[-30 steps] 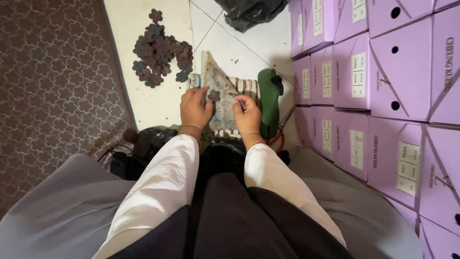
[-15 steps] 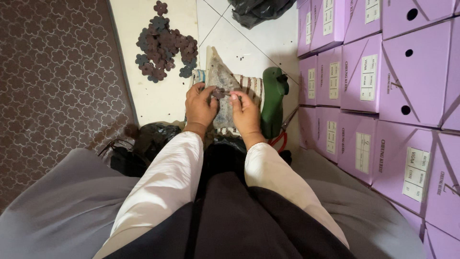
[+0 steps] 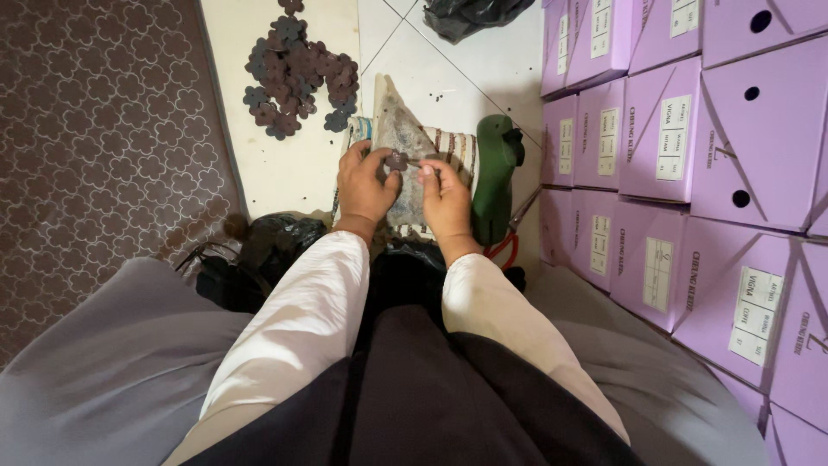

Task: The person picks up small flower-shaped decorations and places them onto a fabric surface. They then use a green handheld tool to press the decorations onto the fabric repeatedly.

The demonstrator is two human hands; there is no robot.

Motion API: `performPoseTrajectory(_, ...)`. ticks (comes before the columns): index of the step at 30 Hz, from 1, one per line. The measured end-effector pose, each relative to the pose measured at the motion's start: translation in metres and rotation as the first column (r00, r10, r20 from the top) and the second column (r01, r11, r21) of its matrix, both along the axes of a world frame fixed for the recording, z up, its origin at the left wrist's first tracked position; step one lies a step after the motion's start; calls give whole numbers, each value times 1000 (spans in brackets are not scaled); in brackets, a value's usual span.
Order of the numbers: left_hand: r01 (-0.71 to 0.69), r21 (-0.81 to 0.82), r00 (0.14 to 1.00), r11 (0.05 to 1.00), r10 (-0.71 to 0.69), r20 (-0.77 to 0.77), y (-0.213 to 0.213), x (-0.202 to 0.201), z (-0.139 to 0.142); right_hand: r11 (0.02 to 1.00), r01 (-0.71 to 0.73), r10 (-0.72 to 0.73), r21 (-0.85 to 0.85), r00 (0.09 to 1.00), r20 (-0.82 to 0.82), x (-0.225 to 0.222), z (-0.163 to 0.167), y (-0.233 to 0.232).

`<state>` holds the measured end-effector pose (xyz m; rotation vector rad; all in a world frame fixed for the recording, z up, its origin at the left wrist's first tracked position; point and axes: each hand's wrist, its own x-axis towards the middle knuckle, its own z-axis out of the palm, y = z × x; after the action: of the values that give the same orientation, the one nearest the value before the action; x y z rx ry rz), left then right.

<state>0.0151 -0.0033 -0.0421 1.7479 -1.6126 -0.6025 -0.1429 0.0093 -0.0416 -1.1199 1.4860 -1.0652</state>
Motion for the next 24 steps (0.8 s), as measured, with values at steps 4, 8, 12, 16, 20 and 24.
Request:
performPoseTrajectory(4,9,19,1000,1000,-8,-20,0,2,1,1000,-7,8,27,999,-42,-1,1,0)
performPoseTrajectory(8,23,20,999,1000,-22,-38,0,3,4,997,-51,53,54,998,-40,0,6,-1)
performPoseTrajectory(12,-7,4,998,1000,7,-54,1,3,3,994,-89,93,56,993,-70,1,12,-1)
performPoseTrajectory(16,-8,-37,999,999,7,-42,4,5,0,994,-86,90,61,992,-82,3,17,-1)
performPoseTrajectory(20,-19,-40,998,999,17,-62,5,7,-2,997,-70,73,27,989,-132,4,17,2)
performPoseTrajectory(24,-36,-48,997,998,33,-73,5,6,-2,995,95,-99,-35,984,-145,3,15,3)
